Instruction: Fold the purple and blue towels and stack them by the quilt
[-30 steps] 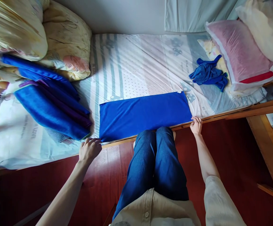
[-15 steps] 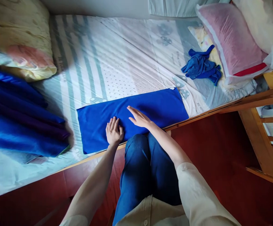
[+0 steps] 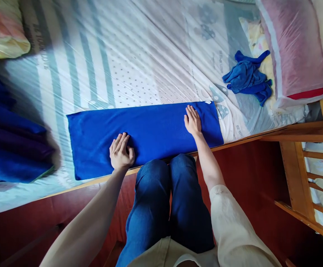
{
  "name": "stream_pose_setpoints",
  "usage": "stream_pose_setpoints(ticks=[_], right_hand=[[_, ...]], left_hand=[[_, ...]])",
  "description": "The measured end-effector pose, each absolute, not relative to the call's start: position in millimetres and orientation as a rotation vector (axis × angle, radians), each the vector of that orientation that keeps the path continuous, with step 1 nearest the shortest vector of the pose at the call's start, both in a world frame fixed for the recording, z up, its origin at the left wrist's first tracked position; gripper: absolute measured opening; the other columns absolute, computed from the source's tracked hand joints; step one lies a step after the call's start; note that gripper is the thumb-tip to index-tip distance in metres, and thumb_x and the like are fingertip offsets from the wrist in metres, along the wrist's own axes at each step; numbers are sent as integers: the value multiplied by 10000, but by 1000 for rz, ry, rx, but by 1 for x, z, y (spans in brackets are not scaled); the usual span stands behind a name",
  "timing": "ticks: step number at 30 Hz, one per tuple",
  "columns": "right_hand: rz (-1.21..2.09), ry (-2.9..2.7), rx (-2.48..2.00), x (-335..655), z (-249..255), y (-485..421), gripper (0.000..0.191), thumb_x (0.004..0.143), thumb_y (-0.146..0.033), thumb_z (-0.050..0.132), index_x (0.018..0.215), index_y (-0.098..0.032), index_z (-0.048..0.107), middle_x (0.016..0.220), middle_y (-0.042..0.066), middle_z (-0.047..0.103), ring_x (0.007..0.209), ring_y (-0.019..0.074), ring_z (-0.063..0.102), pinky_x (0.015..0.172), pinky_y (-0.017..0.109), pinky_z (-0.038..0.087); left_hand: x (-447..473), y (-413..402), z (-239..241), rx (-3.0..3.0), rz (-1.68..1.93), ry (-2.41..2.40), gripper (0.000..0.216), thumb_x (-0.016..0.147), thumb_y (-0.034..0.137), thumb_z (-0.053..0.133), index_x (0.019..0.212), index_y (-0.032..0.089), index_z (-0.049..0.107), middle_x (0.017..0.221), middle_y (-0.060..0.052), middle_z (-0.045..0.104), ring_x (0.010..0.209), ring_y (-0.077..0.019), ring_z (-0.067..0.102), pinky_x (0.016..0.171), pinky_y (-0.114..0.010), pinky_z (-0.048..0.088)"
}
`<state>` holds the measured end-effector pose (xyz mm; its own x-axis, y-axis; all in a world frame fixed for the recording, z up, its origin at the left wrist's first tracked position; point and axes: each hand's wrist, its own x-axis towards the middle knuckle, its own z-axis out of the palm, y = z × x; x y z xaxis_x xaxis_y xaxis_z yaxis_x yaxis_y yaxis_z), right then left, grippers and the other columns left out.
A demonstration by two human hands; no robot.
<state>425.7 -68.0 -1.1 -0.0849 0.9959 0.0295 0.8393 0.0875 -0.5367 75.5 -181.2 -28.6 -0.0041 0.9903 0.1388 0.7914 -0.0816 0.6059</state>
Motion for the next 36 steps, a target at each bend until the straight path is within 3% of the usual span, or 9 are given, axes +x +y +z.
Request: stream_pose_setpoints(ticks=[10, 18, 26, 31, 36], right_hand=[[224, -2032, -2162, 527, 1, -42, 609, 1092, -370, 221, 1642, -156, 369, 1693, 128, 386, 1611, 227, 296, 1331, 515, 232], [124, -1996, -2231, 521, -3, -43, 599, 1066, -347, 280, 1617, -144, 400, 1710, 162, 340, 1617, 259, 277, 1315, 557, 233], [144, -1732, -2349, 526, -16, -36, 675, 1020, -321, 361, 1643, -71, 289, 1718, 228, 274, 1624, 276, 256, 1315, 580, 217], [135, -1734, -2379, 530, -22, -32, 644, 1052, -341, 292, 1629, -57, 317, 1711, 240, 277, 1627, 269, 243, 1310, 586, 214], [221, -1804, -2378, 529, -8, -31, 644, 1076, -374, 275, 1619, -31, 332, 1710, 267, 257, 1634, 265, 217, 1299, 586, 218]], left_hand=[[80, -180, -20, 1961, 708, 1856, 600, 944, 265, 436, 1520, 145, 553, 1599, -150, 515, 1560, -288, 385, 1316, -512, 235], [62, -153, -4, 1978, 455, 1906, 632, 1020, 419, 425, 1602, 174, 453, 1742, -110, 261, 1648, -300, 122, 1337, -558, 60], [-3, -78, -20, 1855, 425, 2150, 730, 1043, 456, 434, 1659, 91, 295, 1766, -151, 164, 1655, -291, 29, 1339, -531, -9], [-31, -47, -22, 1786, 390, 2181, 726, 1081, 403, 396, 1650, -7, 207, 1758, -220, 113, 1652, -291, 27, 1330, -548, -8], [-16, -88, -8, 1816, 382, 2151, 643, 1099, 345, 340, 1629, -14, 274, 1756, -221, 104, 1650, -282, 35, 1331, -540, -5]])
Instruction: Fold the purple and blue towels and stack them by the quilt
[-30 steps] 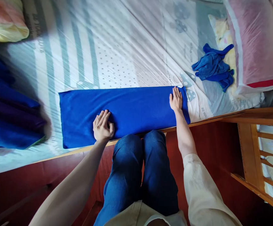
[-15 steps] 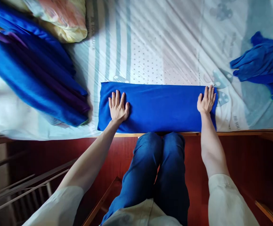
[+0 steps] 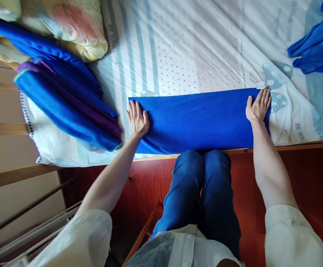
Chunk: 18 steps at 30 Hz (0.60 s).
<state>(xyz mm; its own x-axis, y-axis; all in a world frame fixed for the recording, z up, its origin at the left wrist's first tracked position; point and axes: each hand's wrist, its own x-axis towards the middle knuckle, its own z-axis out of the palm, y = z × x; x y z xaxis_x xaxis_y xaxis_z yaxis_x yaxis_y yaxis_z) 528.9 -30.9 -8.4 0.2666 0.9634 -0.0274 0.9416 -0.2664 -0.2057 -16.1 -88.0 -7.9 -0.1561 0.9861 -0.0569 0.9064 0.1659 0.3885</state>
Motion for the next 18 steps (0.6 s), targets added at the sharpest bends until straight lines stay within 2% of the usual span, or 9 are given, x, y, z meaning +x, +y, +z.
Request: stream_pose_setpoints(ticks=[3, 5, 8, 13, 18], right_hand=[[232, -1830, -2347, 524, 3, -54, 640, 1079, -375, 218, 1605, -53, 388, 1706, 259, 276, 1634, 255, 218, 1297, 574, 227], [215, -1831, -2331, 523, 9, -86, 645, 1075, -369, 175, 1597, -86, 427, 1704, 240, 299, 1634, 241, 221, 1301, 556, 228], [252, -1848, -2330, 532, 15, -147, 650, 1061, -376, 225, 1611, -77, 400, 1692, 227, 339, 1626, 262, 251, 1306, 575, 220], [363, -1912, -2381, 565, 34, -208, 600, 1037, -345, 368, 1582, -109, 454, 1675, 207, 387, 1610, 290, 291, 1299, 608, 223], [393, -1644, -2551, 562, 70, -204, 546, 966, -245, 511, 1492, -112, 570, 1624, 227, 462, 1587, 339, 328, 1290, 645, 216]], left_hand=[[-7, -157, 1, 1902, 355, 2084, 637, 1095, 390, 314, 1632, 47, 326, 1755, -192, 165, 1654, -254, 70, 1344, -506, 50], [-7, -206, 4, 1906, 294, 2110, 645, 1087, 401, 290, 1638, 68, 329, 1745, -195, 206, 1653, -270, 90, 1339, -535, 103], [-14, -256, 7, 1869, 215, 2149, 661, 1076, 393, 276, 1641, 51, 316, 1730, -223, 235, 1650, -287, 107, 1328, -548, 146], [-17, -268, 12, 1822, 136, 2163, 679, 1050, 368, 315, 1648, 48, 294, 1711, -241, 276, 1641, -314, 149, 1315, -575, 173], [0, -257, 21, 1811, -3, 2148, 696, 972, 290, 398, 1587, -35, 372, 1651, -324, 341, 1585, -420, 281, 1276, -649, 225]])
